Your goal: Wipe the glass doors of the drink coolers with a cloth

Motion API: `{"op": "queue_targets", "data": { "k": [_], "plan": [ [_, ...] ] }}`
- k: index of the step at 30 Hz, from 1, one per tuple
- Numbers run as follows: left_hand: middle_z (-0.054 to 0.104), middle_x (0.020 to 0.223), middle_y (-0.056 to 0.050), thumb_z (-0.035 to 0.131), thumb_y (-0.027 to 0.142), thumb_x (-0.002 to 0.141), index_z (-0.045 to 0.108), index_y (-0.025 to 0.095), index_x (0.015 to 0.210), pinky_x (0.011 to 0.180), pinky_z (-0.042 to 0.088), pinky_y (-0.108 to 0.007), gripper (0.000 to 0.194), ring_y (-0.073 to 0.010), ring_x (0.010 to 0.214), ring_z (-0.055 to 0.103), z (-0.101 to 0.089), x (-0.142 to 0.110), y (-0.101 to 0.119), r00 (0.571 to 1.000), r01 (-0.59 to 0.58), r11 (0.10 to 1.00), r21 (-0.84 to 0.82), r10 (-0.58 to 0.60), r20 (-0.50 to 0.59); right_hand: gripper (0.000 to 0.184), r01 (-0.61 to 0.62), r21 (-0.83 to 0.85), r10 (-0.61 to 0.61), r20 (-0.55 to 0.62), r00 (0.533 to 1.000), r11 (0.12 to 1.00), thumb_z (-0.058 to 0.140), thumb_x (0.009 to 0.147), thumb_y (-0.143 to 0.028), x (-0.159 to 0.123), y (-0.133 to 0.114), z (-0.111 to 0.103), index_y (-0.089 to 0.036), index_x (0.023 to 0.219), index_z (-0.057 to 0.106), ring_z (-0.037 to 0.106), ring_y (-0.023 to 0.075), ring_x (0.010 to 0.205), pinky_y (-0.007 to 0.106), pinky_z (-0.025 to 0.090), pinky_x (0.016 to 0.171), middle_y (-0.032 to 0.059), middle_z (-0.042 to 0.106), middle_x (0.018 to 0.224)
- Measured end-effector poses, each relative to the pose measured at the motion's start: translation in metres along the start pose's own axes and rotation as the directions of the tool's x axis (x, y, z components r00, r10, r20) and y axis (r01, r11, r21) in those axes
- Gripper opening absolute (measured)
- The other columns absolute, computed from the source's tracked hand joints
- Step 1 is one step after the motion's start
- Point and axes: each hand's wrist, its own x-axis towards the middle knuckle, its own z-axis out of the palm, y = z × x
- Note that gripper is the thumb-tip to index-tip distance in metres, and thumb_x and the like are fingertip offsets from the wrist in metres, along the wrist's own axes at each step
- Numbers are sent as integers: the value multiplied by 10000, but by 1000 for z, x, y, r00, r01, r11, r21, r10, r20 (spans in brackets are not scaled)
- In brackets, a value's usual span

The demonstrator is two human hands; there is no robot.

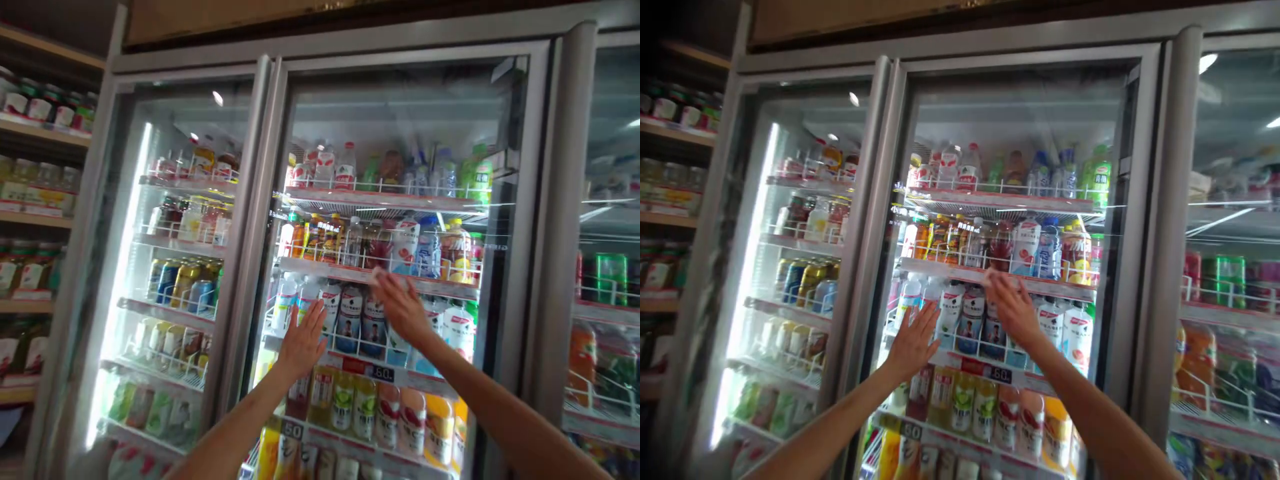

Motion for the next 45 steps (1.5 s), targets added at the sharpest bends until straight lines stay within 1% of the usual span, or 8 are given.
{"op": "queue_targets", "data": {
  "k": [3,10,16,23,30,37,40,45],
  "plan": [
    [353,1438,-109,397,365,874,375,129,1340,1124,148,-504,523,-228,1340,315,5,3,31,997,45,999,2,-45,58,478,-175,1,175,-32,984,985,403,855,-143,-11,28,-4,-196,1329,429,188,210,1388,472,168,1123,81,407,1415],
    [352,1434,-128,389,313,865,390,113,1334,1108,203,-495,510,-239,1329,334,6,-12,80,980,154,987,50,-159,119,459,294,143,-307,79,948,945,411,815,-89,-117,-1,-15,-227,1238,522,229,182,1373,435,160,1139,6,419,1413],
    [296,1459,-134,380,299,861,362,92,1351,1106,193,-517,532,-248,1352,288,-1,3,97,973,159,985,70,-168,160,504,-274,-50,273,-28,962,961,385,850,-109,-74,98,-43,-183,1348,403,170,227,1393,496,204,1106,93,382,1430],
    [332,1448,-116,384,256,846,352,120,1358,1105,218,-488,531,-216,1357,281,6,-19,104,974,125,991,48,-132,184,529,262,133,-276,99,956,956,406,793,-28,-160,2,-28,-226,1276,487,206,193,1381,424,236,1112,-4,409,1419],
    [325,1446,-130,389,303,860,370,113,1349,1092,235,-501,524,-234,1344,307,3,-21,69,960,210,973,95,-223,166,566,-159,19,159,4,987,987,405,825,-94,-62,33,-21,-203,1378,357,171,212,1393,490,170,1121,71,384,1431],
    [340,1442,-120,404,264,840,354,121,1349,1067,290,-511,531,-232,1338,320,-3,-61,27,959,185,970,160,-214,185,529,274,171,-280,9,960,946,442,776,-84,-89,-60,11,-206,1290,477,235,201,1371,444,221,1124,33,393,1430],
    [354,1433,-136,411,247,840,357,125,1350,1079,274,-515,527,-239,1346,301,-12,-63,-3,942,259,951,168,-287,174,531,96,142,-92,-31,995,985,415,816,-92,-27,-52,20,-222,1331,428,236,206,1373,479,191,1125,41,403,1421],
    [345,1441,-125,408,330,864,374,158,1353,1106,240,-501,520,-235,1349,297,-37,-46,-20,833,553,721,-418,-490,258,613,-175,328,220,-105,970,928,351,869,-122,65,-92,33,-267,1441,183,282,225,1357,511,284,1077,65,393,1424]
  ]
}}
